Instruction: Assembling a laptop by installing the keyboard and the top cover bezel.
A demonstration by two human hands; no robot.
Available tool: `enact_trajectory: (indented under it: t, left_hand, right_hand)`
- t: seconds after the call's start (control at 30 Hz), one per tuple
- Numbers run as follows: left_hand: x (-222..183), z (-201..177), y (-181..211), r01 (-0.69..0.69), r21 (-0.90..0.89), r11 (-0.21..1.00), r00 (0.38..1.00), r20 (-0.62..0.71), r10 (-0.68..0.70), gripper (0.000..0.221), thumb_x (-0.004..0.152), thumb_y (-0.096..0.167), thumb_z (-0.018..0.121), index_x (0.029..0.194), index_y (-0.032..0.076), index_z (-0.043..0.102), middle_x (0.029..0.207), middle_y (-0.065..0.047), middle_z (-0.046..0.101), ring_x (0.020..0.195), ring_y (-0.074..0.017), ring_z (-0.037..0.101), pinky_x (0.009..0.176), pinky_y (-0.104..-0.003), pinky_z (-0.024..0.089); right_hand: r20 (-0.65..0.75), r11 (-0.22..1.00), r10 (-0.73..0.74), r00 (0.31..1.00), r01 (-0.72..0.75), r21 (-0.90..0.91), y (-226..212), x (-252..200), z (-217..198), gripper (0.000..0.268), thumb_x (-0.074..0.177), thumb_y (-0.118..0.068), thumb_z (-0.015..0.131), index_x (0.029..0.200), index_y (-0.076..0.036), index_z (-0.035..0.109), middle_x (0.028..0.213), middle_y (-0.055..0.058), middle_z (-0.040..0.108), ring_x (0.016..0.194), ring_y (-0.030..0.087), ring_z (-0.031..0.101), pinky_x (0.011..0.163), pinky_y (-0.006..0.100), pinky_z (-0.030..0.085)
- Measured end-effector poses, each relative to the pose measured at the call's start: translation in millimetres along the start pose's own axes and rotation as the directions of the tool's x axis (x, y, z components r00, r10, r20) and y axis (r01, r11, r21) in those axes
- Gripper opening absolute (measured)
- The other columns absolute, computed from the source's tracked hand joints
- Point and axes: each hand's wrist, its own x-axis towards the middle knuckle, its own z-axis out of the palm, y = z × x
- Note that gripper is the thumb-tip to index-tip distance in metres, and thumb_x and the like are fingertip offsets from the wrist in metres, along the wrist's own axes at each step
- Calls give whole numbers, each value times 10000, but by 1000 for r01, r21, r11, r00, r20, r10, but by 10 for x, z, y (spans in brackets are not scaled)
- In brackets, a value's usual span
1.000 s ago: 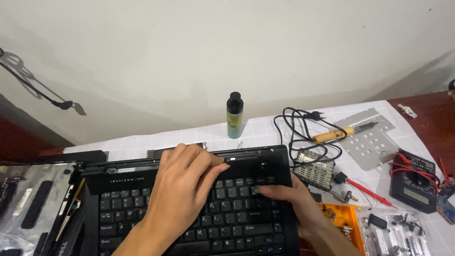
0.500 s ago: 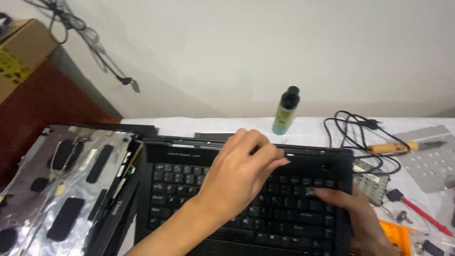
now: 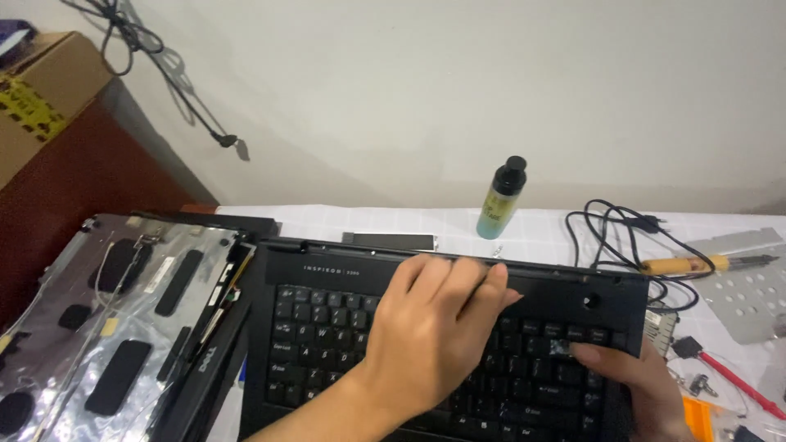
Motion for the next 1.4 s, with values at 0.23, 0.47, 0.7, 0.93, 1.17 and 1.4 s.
enact_trajectory:
  t: [0.23,0.47,0.7,0.93,1.17,1.4]
  left_hand:
    - [-19,56,98,-91,246,965,993,-56,108,175,1072,159,638,1035,8,720,925,-89,610,749,-207,576,789,-367,619]
    - [-19,48,18,88,-60,994,996,37,-86,246,982,186,784,1145,84,631,984,-75,627,762,-311,546,691,-461,429]
    - [28,-127,-156,164,-81,983,960,242,-140,312,919,340,754,1163,150,714,1105,-35,638,1019,-249,556,872,-417,405]
    - [31,-115,-223,113,-266,957,958,286,-34,308,930,209,765,1158,47,636,1066,-105,579,994,-265,564,853,-435,449]
    - [91,-175,-193,118,-354,928,970,241,-32,239,950,92,781,1130,35,635,1042,-98,552,874,-255,545,781,-378,465]
    - [-18,-177,-255,47,-343,938,980,195,22,301,987,101,792,1200,92,579,1017,-71,576,858,-248,505,746,-367,424]
  right_hand:
    - [-6,1000,-9,1000,9,28,12,22,-133,499,777,-11,576,1270,29,645,1062,281,692,850,459,627,750,565,497]
    - [-31,999,-21,999,22,47,14,-28,-231,521,774,-32,567,1286,35,640,1082,288,693,867,467,627,761,571,492]
    - [-65,998,34,997,-30,53,-284,-243,24,549,757,-34,595,1304,7,627,1088,248,663,926,429,631,778,511,478]
    - [-10,996,-1,1000,2,85,-222,-216,-4,559,739,29,588,1297,38,623,1102,271,680,958,438,645,818,513,491]
    - [-78,1000,3,997,-2,14,-228,-293,70,419,834,-6,559,1228,62,683,1048,266,695,898,424,642,803,498,498]
    - [61,885,-419,906,422,-198,-353,-517,309,429,817,-59,590,1232,28,655,1207,257,653,1106,381,620,971,453,471]
